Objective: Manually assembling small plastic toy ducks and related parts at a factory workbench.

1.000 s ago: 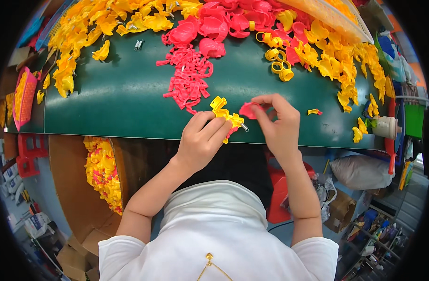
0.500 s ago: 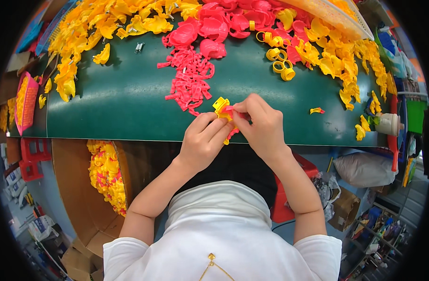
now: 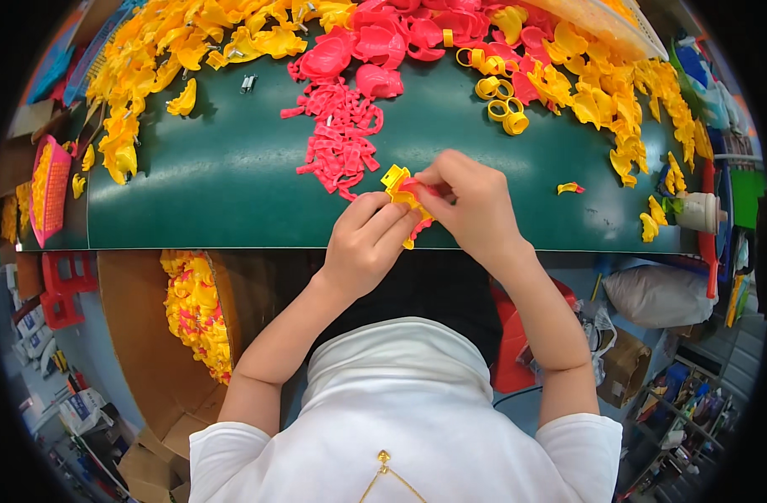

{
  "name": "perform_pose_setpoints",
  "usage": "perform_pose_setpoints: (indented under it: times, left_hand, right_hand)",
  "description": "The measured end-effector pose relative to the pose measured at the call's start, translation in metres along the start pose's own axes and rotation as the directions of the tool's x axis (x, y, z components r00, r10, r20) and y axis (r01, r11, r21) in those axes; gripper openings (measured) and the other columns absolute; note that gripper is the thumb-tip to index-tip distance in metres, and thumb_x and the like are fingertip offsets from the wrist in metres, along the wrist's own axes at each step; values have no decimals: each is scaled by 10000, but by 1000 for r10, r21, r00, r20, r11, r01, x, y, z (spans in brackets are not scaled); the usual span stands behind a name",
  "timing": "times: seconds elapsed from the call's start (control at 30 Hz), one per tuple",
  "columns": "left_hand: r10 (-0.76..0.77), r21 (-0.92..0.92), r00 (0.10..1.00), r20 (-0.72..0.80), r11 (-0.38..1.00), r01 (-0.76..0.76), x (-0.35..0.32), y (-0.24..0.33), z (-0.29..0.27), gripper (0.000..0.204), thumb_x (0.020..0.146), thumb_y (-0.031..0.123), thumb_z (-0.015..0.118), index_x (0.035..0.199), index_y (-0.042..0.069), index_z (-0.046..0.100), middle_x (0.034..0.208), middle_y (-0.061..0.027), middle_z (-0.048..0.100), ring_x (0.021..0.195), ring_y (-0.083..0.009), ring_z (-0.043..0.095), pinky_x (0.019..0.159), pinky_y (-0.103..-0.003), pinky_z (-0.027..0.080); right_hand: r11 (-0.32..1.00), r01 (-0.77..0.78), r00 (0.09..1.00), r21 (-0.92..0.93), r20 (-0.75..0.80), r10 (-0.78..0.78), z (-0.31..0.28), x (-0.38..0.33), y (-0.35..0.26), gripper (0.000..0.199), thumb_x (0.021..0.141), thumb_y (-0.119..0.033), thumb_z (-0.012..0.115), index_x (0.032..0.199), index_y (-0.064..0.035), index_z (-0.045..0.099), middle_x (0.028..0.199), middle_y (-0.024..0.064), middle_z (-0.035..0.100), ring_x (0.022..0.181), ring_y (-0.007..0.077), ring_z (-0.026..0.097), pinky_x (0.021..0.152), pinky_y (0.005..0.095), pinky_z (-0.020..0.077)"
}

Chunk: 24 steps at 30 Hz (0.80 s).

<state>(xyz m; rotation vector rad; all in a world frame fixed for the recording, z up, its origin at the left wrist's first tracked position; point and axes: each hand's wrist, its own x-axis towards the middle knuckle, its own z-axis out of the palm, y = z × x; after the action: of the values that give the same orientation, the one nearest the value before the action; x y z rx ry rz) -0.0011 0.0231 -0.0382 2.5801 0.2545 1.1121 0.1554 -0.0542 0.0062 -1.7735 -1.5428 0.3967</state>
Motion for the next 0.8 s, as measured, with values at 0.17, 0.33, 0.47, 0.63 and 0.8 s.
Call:
perform_pose_setpoints:
  times: [0.17,0.33,0.47,0.63,0.8]
  left_hand:
    - [-16,-20,1000,4,1000,16,1,-2,0,263,635,14,706,896,7,677,880,-78,631,829,-252,603,689,-349,528]
    - [23,-44,999,23,999,-22,5,-7,-2,266,618,11,704,883,14,680,877,-72,632,838,-251,607,688,-356,530]
    - [46,7,999,-9,999,-46,3,1,7,271,611,12,705,880,23,683,878,-73,635,839,-251,612,687,-355,528]
    - [70,66,989,-130,996,-62,-2,2,8,470,690,167,790,1091,34,583,1064,-97,595,829,-240,598,685,-336,509]
    - [-551,-758,670,497,101,644,17,39,-26,968,830,817,327,1355,5,334,1242,-178,521,841,-237,623,662,-312,521]
  right_hand:
    - [954,-64,994,292,104,35,-17,-13,10,284,860,1,649,1144,4,662,1067,159,701,903,224,704,810,283,539]
    - [957,-109,978,267,201,55,-25,-2,10,247,872,-38,647,1111,25,664,1031,165,708,928,229,702,804,292,538]
    - [981,-19,995,194,-88,37,-2,-30,5,273,853,12,648,1125,12,666,1137,175,671,1036,288,670,879,319,529]
    - [868,-182,975,462,-31,221,2,-34,7,262,884,8,626,1143,8,664,1015,138,711,884,156,682,780,271,528]
    - [894,-46,994,445,-67,84,-47,-46,0,279,856,22,622,1123,-29,686,1016,118,713,925,198,690,816,299,529]
